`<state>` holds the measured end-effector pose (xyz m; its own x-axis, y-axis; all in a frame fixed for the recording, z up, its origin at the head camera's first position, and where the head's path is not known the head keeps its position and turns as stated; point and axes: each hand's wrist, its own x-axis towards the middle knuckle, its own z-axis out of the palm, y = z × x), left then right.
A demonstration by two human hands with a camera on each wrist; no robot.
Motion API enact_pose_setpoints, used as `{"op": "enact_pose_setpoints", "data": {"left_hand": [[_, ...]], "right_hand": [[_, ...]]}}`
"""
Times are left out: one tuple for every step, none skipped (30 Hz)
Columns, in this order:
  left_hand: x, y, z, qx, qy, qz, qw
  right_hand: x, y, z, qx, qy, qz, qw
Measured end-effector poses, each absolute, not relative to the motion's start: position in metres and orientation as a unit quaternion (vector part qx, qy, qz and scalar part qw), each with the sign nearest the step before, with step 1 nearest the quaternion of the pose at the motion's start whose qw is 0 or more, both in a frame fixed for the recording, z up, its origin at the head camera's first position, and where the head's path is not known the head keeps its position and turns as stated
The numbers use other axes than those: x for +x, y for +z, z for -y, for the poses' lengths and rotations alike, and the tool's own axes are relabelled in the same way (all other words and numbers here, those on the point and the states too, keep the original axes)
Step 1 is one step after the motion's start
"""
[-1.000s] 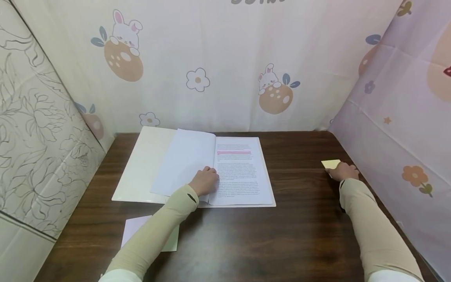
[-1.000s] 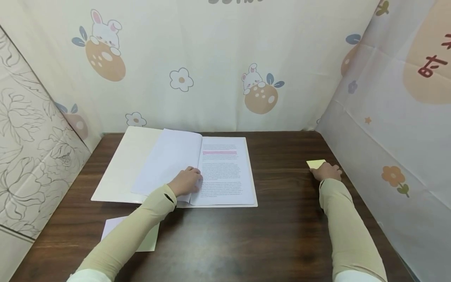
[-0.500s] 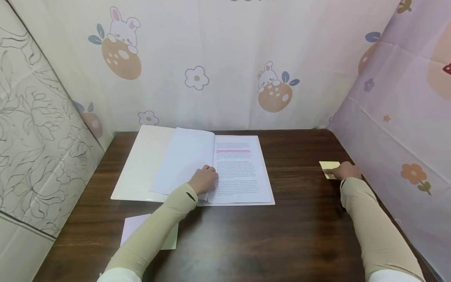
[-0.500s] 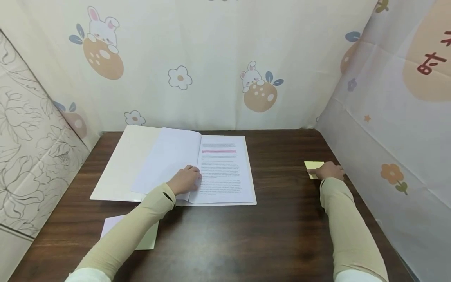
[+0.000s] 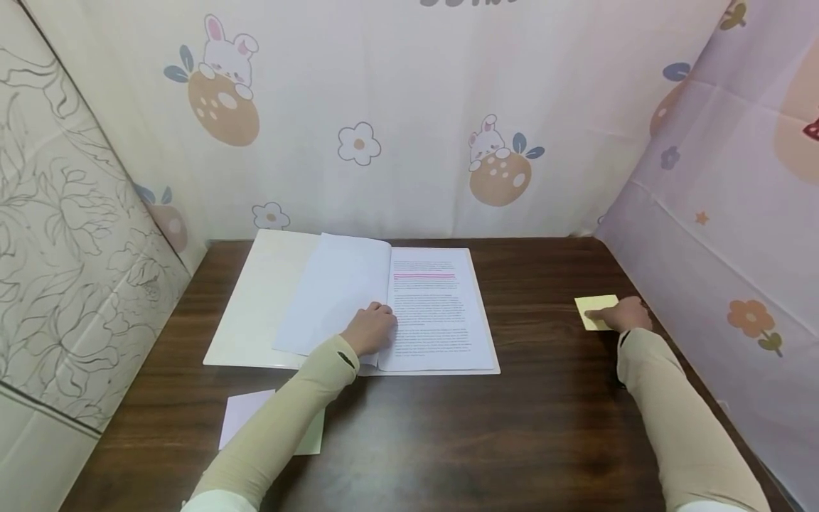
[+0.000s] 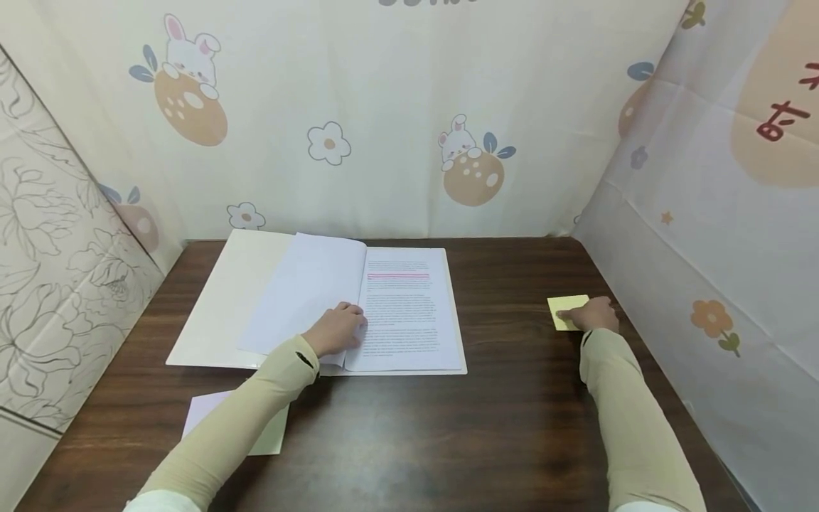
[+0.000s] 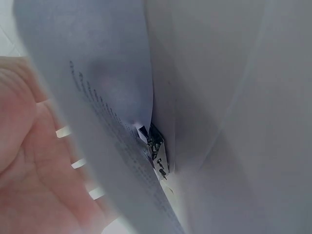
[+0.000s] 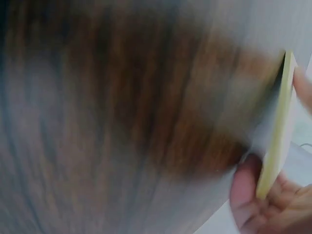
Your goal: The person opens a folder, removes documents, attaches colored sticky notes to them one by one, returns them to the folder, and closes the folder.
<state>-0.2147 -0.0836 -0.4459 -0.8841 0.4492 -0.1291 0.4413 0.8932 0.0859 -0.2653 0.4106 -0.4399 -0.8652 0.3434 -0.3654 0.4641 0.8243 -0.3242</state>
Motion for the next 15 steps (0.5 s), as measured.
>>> {"op": "enact_pose_setpoints", "data": {"left_hand": [[-0.215, -0.446, 0.083, 0.229, 0.027, -0.97, 0.073], [-0.215, -0.445, 0.083, 0.229, 0.026, -0.97, 0.073], [-0.215, -0.445, 0.083, 0.229, 0.025, -0.97, 0.073], [-0.215, -0.445, 0.083, 0.228, 0.023, -0.971, 0.074], [-0.216, -0.446, 0.083, 0.228, 0.022, -0.971, 0.073], [-0.216, -0.446, 0.083, 0.228, 0.022, -0.971, 0.072], [-0.216, -0.446, 0.083, 0.228, 0.022, -0.971, 0.071], [-0.217, -0.447, 0.083, 0.228, 0.021, -0.971, 0.072], [-0.217, -0.447, 0.083, 0.228, 0.02, -0.971, 0.072], [-0.217, -0.447, 0.083, 0.227, 0.021, -0.971, 0.073], [-0.216, -0.447, 0.083, 0.227, 0.021, -0.971, 0.075], [-0.216, -0.447, 0.083, 0.226, 0.022, -0.971, 0.075], [-0.216, -0.447, 0.083, 0.226, 0.023, -0.971, 0.077], [-0.215, -0.447, 0.083, 0.225, 0.023, -0.971, 0.077], [-0.215, -0.447, 0.083, 0.225, 0.024, -0.971, 0.078]], "right_hand": [[-0.265, -0.441, -0.41, 0.209, -0.214, -0.944, 0.139], [-0.265, -0.442, -0.41, 0.203, -0.221, -0.945, 0.131], [-0.265, -0.443, -0.41, 0.195, -0.227, -0.946, 0.122], [-0.265, -0.444, -0.409, 0.185, -0.23, -0.949, 0.11], [-0.264, -0.445, -0.407, 0.18, -0.244, -0.948, 0.1], [-0.263, -0.446, -0.406, 0.176, -0.261, -0.945, 0.091], [-0.262, -0.447, -0.404, 0.173, -0.277, -0.942, 0.084], [-0.26, -0.448, -0.402, 0.173, -0.293, -0.937, 0.079], [-0.259, -0.448, -0.4, 0.172, -0.309, -0.932, 0.075], [-0.258, -0.449, -0.397, 0.174, -0.329, -0.926, 0.072], [-0.257, -0.449, -0.395, 0.179, -0.347, -0.918, 0.07], [-0.257, -0.449, -0.394, 0.182, -0.359, -0.913, 0.069], [-0.257, -0.449, -0.392, 0.183, -0.369, -0.909, 0.068], [-0.258, -0.449, -0.391, 0.185, -0.38, -0.904, 0.068], [-0.258, -0.449, -0.389, 0.187, -0.388, -0.9, 0.068]]}}
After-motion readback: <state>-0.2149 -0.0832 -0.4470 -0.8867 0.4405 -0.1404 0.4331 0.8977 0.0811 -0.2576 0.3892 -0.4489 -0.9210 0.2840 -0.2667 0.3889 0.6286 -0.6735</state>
